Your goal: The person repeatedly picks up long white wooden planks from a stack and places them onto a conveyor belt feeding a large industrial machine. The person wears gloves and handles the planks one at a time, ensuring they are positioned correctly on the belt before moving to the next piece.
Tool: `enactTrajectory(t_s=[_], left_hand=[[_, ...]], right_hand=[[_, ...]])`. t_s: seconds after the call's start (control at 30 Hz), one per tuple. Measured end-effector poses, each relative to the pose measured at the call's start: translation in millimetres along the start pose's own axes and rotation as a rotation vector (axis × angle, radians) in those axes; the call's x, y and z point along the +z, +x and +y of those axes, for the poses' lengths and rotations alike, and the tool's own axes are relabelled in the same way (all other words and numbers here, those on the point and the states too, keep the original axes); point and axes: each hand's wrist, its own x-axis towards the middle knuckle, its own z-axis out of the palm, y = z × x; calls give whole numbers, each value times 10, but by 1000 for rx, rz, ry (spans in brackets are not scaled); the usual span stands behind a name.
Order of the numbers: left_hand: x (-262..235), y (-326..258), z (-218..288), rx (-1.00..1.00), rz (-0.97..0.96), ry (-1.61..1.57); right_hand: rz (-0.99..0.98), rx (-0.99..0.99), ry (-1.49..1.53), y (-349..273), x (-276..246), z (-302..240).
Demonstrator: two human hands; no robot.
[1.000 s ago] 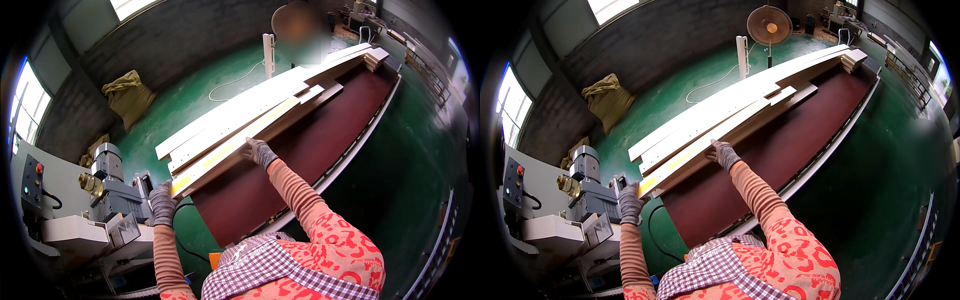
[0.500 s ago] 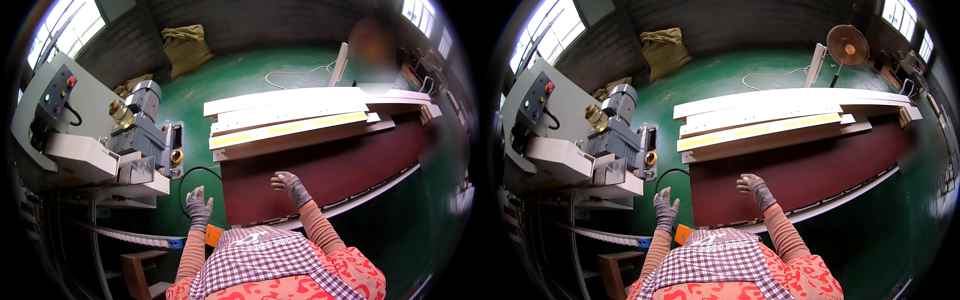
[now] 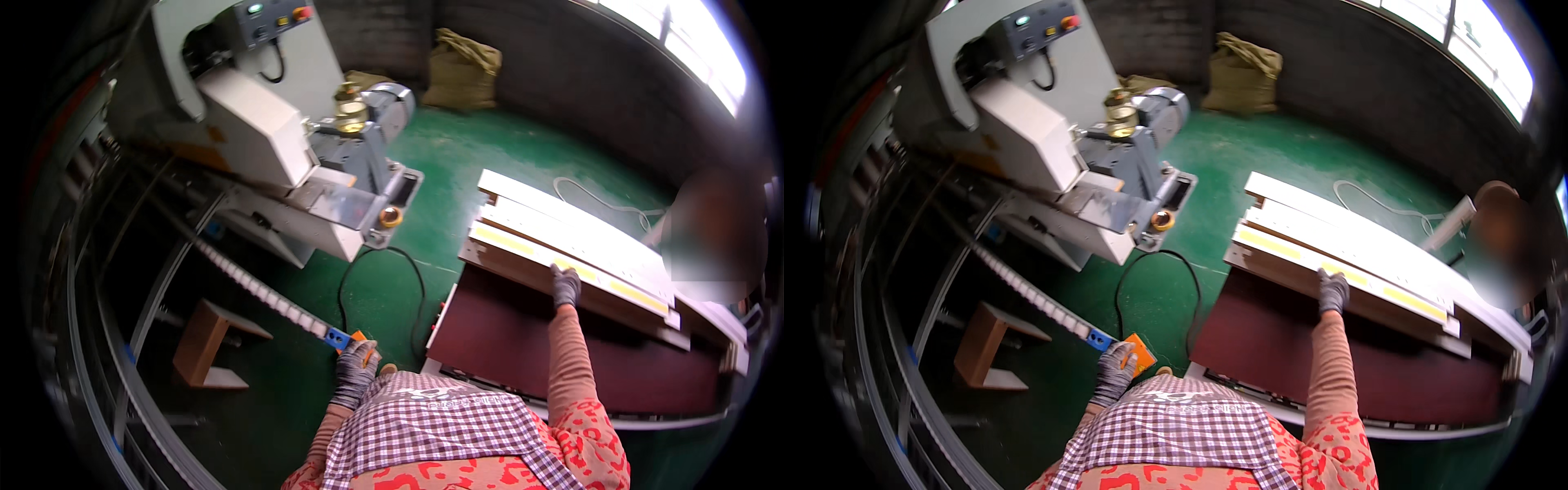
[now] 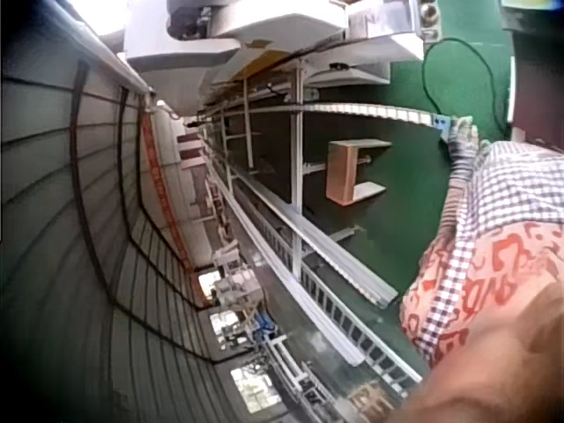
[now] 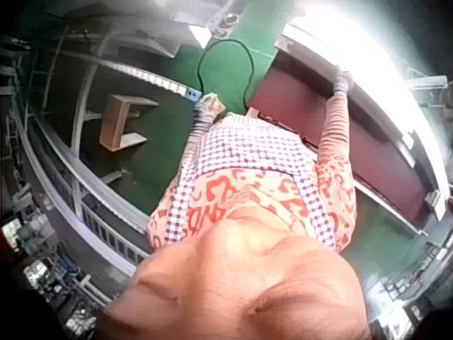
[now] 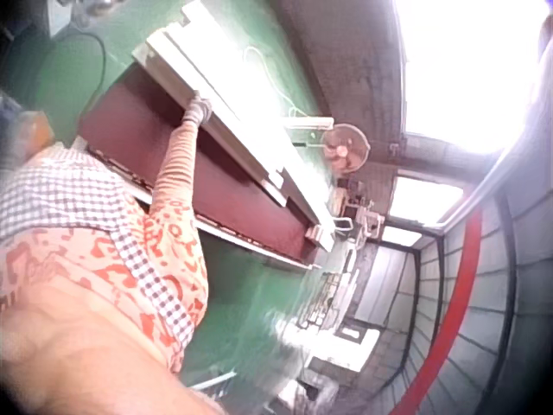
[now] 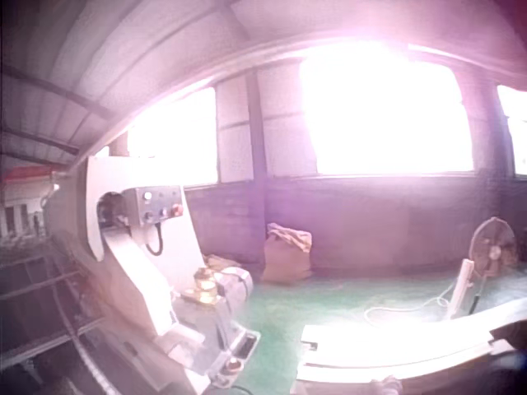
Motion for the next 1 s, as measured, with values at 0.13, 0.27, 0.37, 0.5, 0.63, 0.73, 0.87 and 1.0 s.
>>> enactTrajectory(t_s=[0.13, 0.27, 0.37, 0.5, 0.63, 0.73, 0.87, 1.0], left_hand=[[-99, -95, -101, -57, 104, -74], [-245, -212, -13, -104, 169, -140], [-326, -278, -65, -76, 201, -92], [-445, -277, -147, -60, 363, -30], [-588, -228, -303, -155, 487, -129], [-737, -122, -406, -216, 546, -168], [-907, 102, -638, -236, 600, -358], [-1179, 300, -922, -196, 633, -230]], right_hand=[[-44, -37, -84, 251, 63, 230], [-97, -33, -36, 400, 154, 354], [-152, 38, 11, 450, 163, 342], [-35, -100, 17, 366, 345, 451], [-324, -88, 570, -609, 443, -304], [-664, -99, 827, -1529, 587, -758], [-737, -437, 616, -2447, 585, -966], [-917, -414, 461, -2834, 348, -1096]])
